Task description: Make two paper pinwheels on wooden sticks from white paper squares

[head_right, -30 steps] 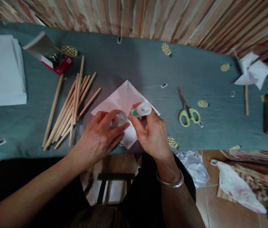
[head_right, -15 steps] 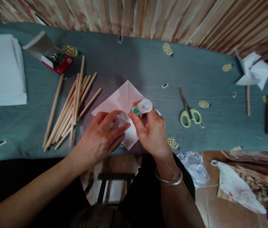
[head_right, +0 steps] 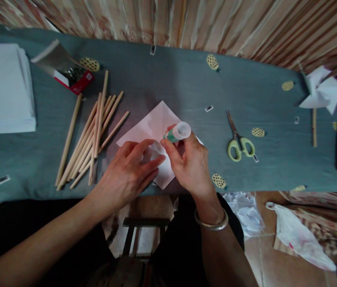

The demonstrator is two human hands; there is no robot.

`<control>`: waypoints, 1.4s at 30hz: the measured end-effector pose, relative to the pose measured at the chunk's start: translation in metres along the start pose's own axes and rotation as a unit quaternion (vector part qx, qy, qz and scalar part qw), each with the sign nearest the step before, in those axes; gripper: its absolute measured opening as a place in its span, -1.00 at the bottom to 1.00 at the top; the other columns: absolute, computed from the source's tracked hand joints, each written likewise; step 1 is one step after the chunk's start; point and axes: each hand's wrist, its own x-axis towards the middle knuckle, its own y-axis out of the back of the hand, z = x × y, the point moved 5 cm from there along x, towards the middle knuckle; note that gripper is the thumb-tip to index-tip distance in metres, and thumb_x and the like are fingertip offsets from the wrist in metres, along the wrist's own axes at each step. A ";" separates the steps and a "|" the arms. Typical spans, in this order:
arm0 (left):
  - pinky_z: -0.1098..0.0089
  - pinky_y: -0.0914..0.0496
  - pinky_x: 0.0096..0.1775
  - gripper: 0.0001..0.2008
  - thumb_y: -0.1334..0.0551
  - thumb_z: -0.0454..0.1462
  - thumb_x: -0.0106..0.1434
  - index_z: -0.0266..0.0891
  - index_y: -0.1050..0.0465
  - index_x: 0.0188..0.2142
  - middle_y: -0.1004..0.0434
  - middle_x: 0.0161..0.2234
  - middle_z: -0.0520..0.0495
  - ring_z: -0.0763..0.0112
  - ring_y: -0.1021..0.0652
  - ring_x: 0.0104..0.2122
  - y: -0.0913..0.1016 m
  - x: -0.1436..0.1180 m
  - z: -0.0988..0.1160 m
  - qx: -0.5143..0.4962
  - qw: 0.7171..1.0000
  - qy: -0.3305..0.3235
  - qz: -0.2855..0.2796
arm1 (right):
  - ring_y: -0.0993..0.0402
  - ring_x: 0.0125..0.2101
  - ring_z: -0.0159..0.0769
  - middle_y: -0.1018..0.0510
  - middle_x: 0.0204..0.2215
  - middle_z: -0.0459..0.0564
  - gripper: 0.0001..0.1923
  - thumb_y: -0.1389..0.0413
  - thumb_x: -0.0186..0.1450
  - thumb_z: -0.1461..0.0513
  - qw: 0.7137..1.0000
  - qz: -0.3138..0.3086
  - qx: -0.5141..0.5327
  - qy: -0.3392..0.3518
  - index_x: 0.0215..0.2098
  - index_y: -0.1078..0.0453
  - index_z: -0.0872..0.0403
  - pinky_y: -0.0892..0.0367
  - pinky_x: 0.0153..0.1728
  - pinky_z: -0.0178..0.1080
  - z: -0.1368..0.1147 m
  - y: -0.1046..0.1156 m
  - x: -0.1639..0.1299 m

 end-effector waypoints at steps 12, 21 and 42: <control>0.13 -0.39 -0.16 -0.75 -0.12 -0.28 0.33 -0.21 -0.47 -0.04 -0.35 0.02 -0.26 0.14 -0.35 -0.17 0.001 0.001 0.001 -0.004 1.000 -0.002 0.001 | -0.54 -0.24 -0.20 -0.59 -0.20 -0.01 -0.71 -0.10 0.30 0.07 1.000 -0.005 0.018 -0.002 -0.07 -0.39 0.01 -0.42 -0.15 -0.11 -0.003 -0.005 -0.001; 0.13 -0.38 -0.16 -0.74 -0.11 -0.28 0.34 -0.21 -0.46 -0.02 -0.35 0.01 -0.26 0.15 -0.35 -0.18 0.000 0.001 0.001 -0.008 1.000 -0.001 -0.004 | -0.54 -0.26 -0.21 -0.59 -0.21 0.00 -0.68 -0.15 0.26 0.03 0.998 -0.026 0.057 -0.019 -0.11 -0.42 0.02 -0.43 -0.16 -0.12 -0.002 -0.007 0.000; 0.18 -0.40 -0.08 -0.38 -0.08 -0.46 0.10 -0.19 -0.20 0.19 -0.39 0.08 -0.18 0.28 -0.45 -0.09 0.013 -0.010 -0.037 -0.373 0.909 0.121 0.137 | -0.58 -0.29 -0.26 -0.62 -0.34 -0.03 -0.68 0.01 0.27 0.00 0.864 0.012 0.473 -0.172 -0.23 -0.45 0.00 -0.48 -0.10 -0.08 0.019 0.010 -0.006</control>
